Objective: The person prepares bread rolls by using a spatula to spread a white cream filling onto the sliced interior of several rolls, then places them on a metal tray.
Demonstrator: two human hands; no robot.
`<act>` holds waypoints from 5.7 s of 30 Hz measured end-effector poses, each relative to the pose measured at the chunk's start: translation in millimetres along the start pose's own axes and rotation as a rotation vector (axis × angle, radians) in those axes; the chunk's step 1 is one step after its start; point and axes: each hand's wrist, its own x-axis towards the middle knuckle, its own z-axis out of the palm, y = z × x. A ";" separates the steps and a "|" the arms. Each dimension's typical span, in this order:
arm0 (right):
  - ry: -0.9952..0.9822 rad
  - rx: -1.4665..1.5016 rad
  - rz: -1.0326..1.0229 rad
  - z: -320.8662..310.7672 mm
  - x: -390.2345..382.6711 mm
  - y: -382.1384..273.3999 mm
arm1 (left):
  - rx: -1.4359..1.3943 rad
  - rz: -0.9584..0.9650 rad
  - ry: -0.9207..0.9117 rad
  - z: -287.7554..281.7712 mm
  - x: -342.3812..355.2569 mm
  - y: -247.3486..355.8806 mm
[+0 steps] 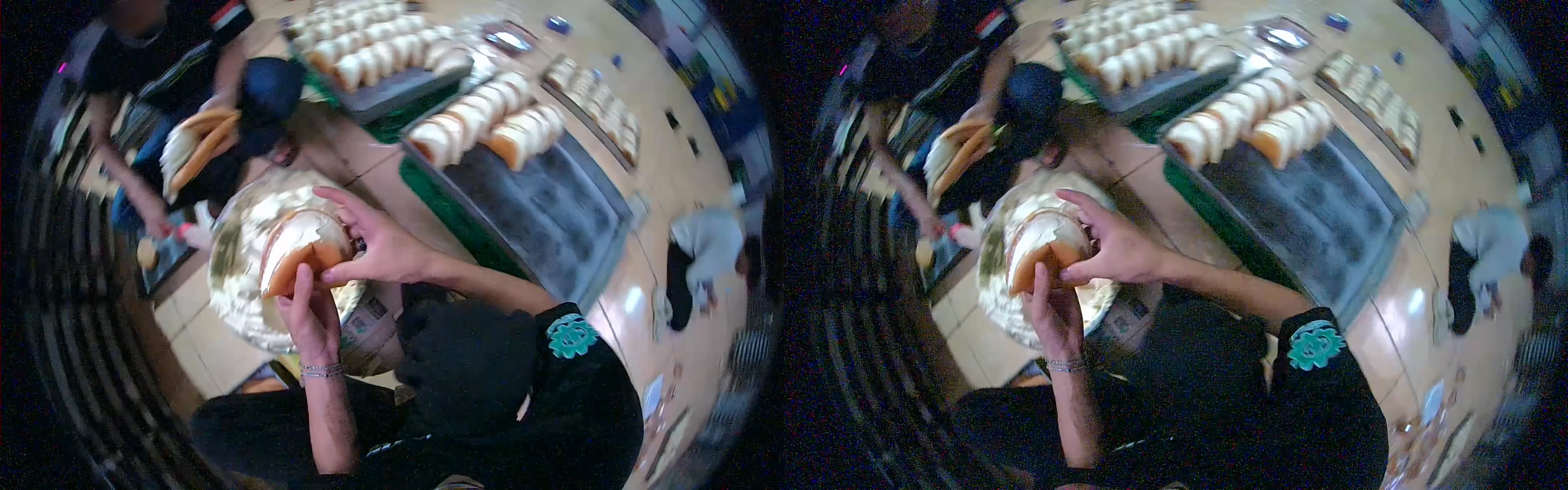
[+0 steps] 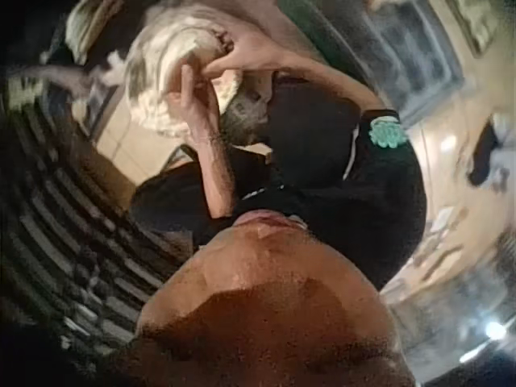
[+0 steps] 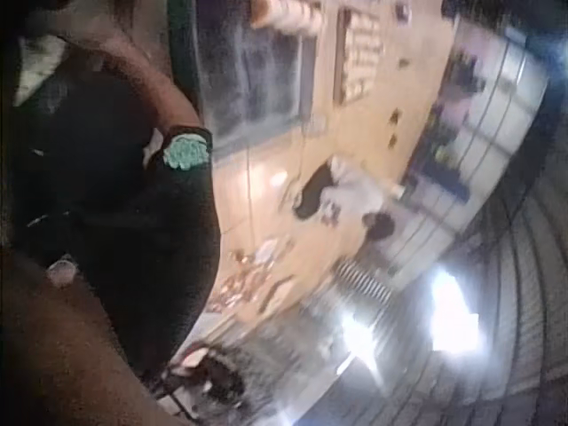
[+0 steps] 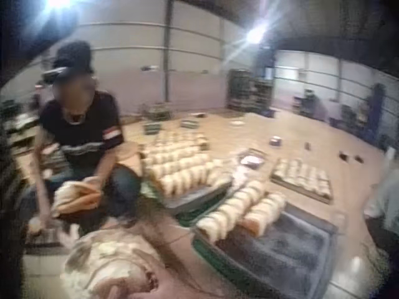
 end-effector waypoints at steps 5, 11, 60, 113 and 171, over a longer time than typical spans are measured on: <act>0.656 -0.022 -0.066 -105.2 -82.2 -25.4 | 0.291 0.036 -0.318 44.3 -5.5 -30.6; 1.088 -0.691 0.166 -217.9 -146.7 39.3 | 0.491 -0.015 -0.194 23.0 -9.7 -19.5; -0.768 -1.178 -0.958 147.8 71.3 -122.1 | 0.869 0.740 1.536 -457.0 -119.1 189.1; -0.544 0.003 0.093 79.1 87.0 -121.6 | 0.567 -0.129 -0.145 -10.4 -27.4 221.9; -0.724 -0.246 0.231 87.9 93.0 -110.9 | 0.761 -0.111 -0.375 -25.6 -9.8 228.3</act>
